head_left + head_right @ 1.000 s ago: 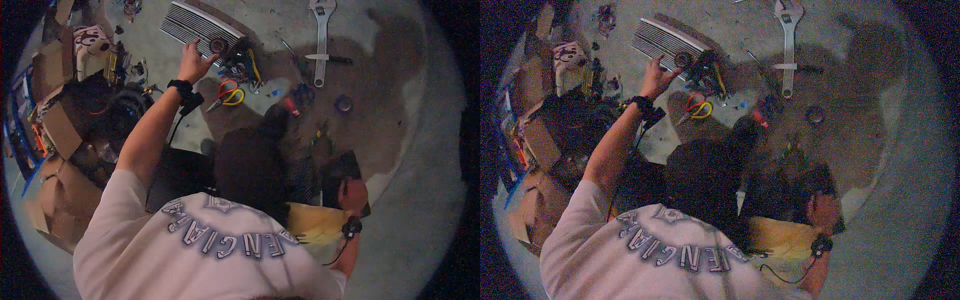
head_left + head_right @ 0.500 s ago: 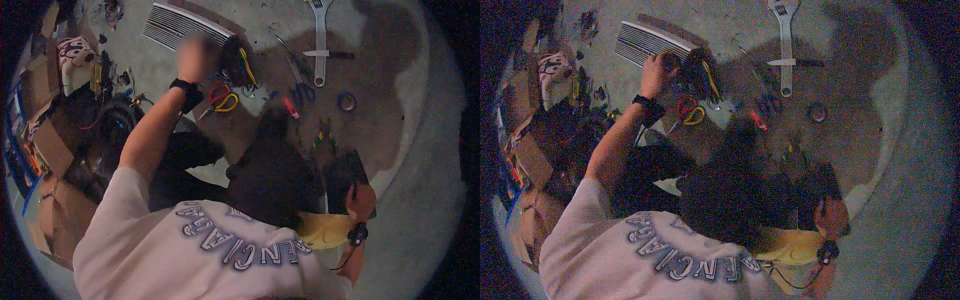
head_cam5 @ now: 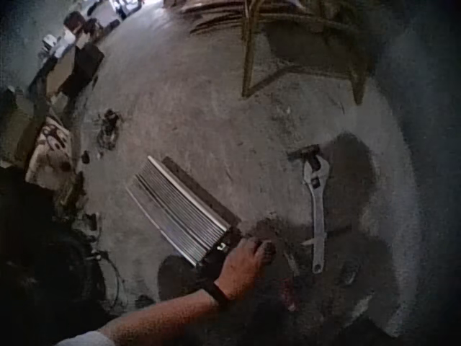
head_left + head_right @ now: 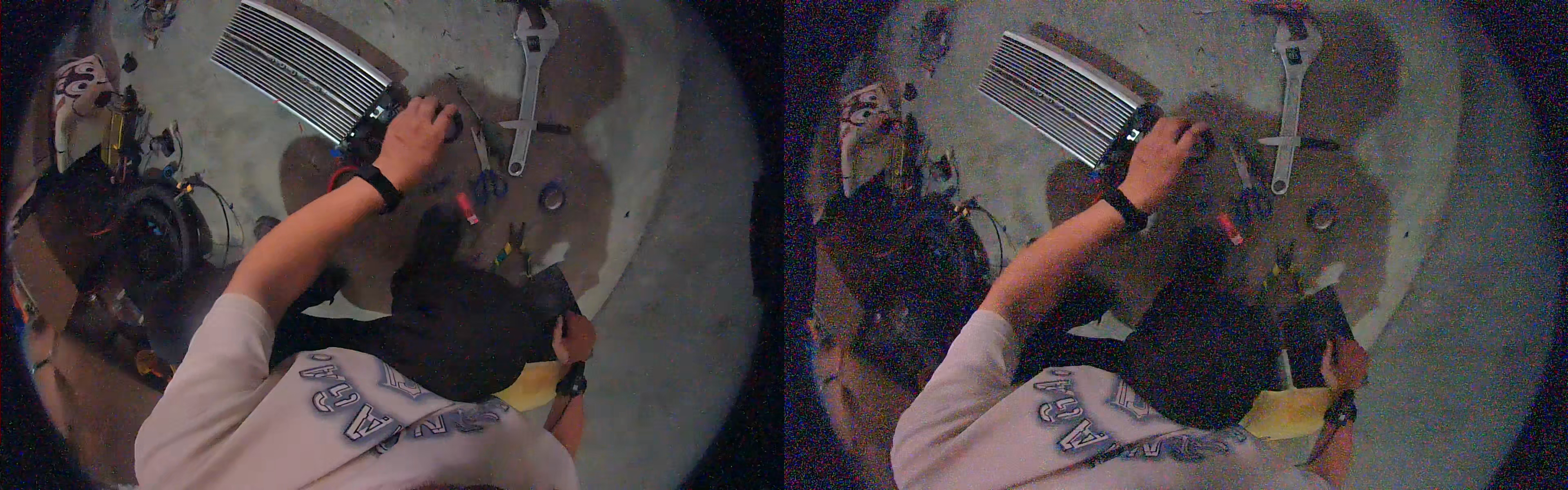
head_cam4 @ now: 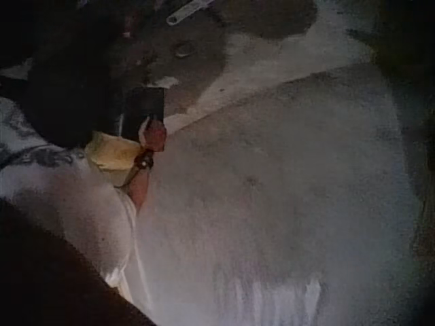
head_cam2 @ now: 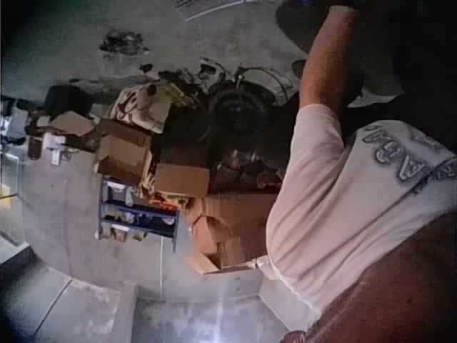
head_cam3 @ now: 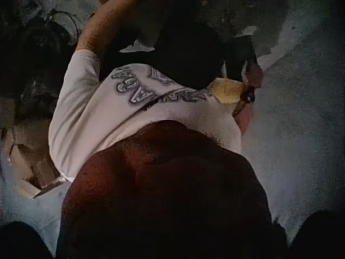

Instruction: Inspecting and manipulating wiring on an electric vehicle motor controller.

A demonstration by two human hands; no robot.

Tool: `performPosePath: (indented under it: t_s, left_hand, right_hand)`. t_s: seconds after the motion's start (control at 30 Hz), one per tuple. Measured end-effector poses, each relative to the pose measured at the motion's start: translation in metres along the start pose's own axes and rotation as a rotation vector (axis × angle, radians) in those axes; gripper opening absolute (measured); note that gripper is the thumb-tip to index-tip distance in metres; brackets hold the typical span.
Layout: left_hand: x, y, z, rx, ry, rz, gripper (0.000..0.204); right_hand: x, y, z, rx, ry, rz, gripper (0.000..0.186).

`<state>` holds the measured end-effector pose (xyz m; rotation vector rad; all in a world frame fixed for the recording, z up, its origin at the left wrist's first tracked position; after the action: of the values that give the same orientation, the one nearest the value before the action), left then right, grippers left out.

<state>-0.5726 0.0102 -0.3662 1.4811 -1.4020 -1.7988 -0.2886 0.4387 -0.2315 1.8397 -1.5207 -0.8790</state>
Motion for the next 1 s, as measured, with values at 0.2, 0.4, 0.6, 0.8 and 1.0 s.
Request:
performPosePath:
  t_s: [0.2, 0.4, 0.6, 0.8, 1.0]
  left_hand:
    - [0.007, 0.003, -0.028, 0.011, -0.068, -0.072, 0.059]
    - [0.044, 0.077, -0.023, -0.067, 0.045, 0.051, 0.075]
    - [0.074, 0.080, -0.046, 0.100, 0.306, 0.170, 0.106]
    - [0.088, 0.084, -0.067, 0.053, 0.409, 0.061, 0.115]
    - [0.096, 0.090, -0.077, 0.154, 0.445, 0.122, 0.123]
  right_hand:
    - [0.063, 0.041, 0.080, -0.062, -0.089, 0.332, 0.028]
    - [0.152, 0.108, 0.263, -0.321, 0.240, 0.538, 0.029]
    - [0.171, 0.181, 0.443, -0.723, 0.388, 0.385, 0.038]
    - [0.158, 0.175, 0.547, -0.623, 0.391, 0.075, 0.047]
    - [0.186, 0.196, 0.558, -0.604, 0.409, -0.115, 0.041]
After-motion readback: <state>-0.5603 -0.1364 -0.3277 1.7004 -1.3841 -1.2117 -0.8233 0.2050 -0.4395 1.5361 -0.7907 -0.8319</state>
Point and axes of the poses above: each hand's wrist, its own z-axis towards the middle knuckle, its own y-axis out of the back of the hand, x = y × z, the point moved 4 cm from there along z, towards the middle knuckle, and after that the axes turned 4 degrees about x, right-handed, at the moved point
